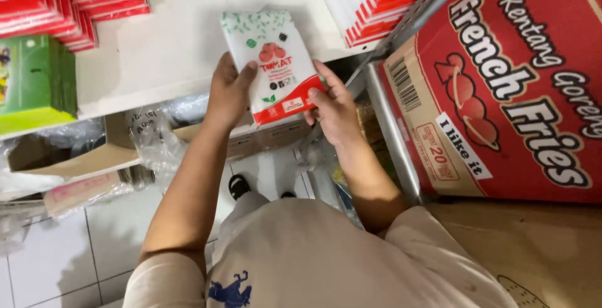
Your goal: The person repeatedly takes packages from a plastic container, turns and flattens them by hand, and places them onto a shelf.
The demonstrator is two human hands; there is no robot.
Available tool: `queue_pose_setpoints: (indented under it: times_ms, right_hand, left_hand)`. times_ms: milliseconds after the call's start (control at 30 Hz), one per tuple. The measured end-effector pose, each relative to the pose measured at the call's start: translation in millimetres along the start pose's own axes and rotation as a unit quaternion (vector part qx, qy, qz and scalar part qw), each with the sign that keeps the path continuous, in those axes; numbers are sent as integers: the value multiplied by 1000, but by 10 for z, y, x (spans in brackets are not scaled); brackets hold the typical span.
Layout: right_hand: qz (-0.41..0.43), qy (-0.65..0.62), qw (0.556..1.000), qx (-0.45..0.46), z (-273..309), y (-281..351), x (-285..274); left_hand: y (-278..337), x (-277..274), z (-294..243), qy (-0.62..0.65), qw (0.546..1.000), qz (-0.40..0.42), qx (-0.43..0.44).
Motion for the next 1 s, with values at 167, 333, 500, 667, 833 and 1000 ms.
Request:
queue_pose_setpoints:
  times_ms: [167, 333, 500, 667, 833, 1000]
  right_hand:
    - [-101, -77, 989, -74, 148, -353, -240]
    - [-200, -130, 967, -94, -86, -542, -658]
    - [-241, -119, 957, -110, -290, -671, -904]
    - [-239, -128, 956, -109, -430, -667, -919]
    - [-165, -162, 973, 18, -931, -451, -722]
    - [21, -133, 980, 148, -1318, -241, -222]
  left_hand:
    - [-463, 196, -101, -212, 970, 32, -113]
    - [-863, 311, -41, -442, 887, 131, -37]
    - [-992, 442, 82, -522, 842, 136, 28]
    - [-901, 492, -129, -551, 826, 118, -1]
    - [-169, 419, -590, -521, 840, 95, 121]
    - [747, 14, -513, -422, 903, 55, 56]
Point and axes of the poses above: each hand's wrist, its own y-axis away from the middle knuckle, its own x-axis out of the palm, z = x × y, the point moved 10 cm from there along -y, towards the middle knuckle, and after that the axes turned 3 degrees about -z, right-handed, at the moved point
